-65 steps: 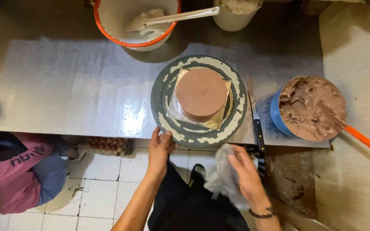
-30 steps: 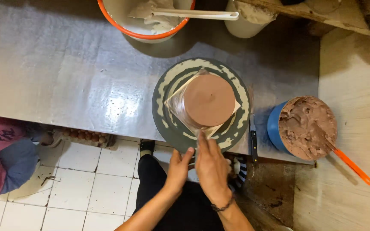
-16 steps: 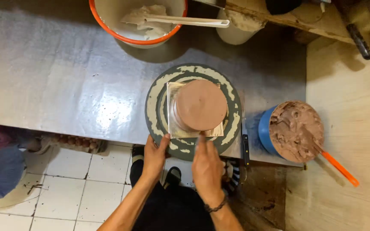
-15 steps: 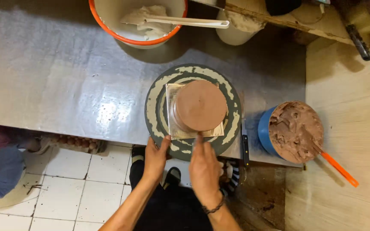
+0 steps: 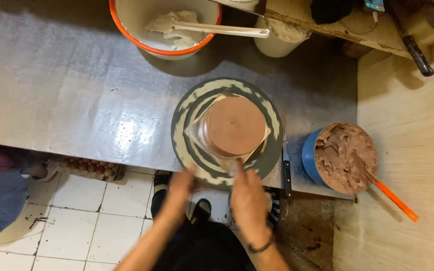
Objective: Applying and smoothing chocolate frosting on a cake using an offset spatula and a turntable.
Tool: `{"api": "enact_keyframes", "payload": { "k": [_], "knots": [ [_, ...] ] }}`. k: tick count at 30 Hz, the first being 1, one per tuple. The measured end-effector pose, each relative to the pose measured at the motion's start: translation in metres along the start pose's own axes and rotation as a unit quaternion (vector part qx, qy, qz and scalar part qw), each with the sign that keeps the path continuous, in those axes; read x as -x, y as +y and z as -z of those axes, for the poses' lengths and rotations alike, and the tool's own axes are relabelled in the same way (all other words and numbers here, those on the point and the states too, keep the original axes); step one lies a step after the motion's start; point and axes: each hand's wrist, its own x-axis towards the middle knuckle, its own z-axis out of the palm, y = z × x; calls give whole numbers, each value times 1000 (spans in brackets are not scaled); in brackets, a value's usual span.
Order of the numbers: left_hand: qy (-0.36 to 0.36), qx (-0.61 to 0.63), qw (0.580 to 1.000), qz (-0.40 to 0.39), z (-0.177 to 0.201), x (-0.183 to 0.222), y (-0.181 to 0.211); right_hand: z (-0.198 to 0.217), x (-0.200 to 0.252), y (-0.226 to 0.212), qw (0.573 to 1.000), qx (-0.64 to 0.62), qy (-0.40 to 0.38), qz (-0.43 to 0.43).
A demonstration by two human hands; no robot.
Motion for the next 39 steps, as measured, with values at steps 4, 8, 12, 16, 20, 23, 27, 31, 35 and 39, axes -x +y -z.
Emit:
{"api": "enact_keyframes", "payload": {
  "k": [4,8,12,16,20,23,27,31,35,39],
  "knots": [
    [23,-6,971,-236,-1,11,89,2,-13,24,997,20,78,12],
    [22,-13,992,-124,-10,14,81,-5,-10,14,998,27,65,-7],
    [10,14,991,-133,-17,14,51,-11,-1,-8,997,3,71,9],
    [14,42,990,-137,-32,24,34,-19,4,-23,998,-4,66,21],
    [7,88,983,-164,-52,38,13,-22,4,-35,997,-45,53,44],
    [32,13,974,-224,-58,48,2,-10,3,-40,995,-77,56,38],
    [-52,48,994,-80,-27,22,-15,-10,9,-13,998,-23,37,39],
    [49,42,989,-133,1,12,76,-3,3,4,999,-6,49,-5],
    [45,-32,992,-117,-9,10,70,-9,-1,1,997,-48,48,-27],
    [24,3,996,-89,-25,26,54,-12,2,-13,999,-21,42,-17]
  ]
}}
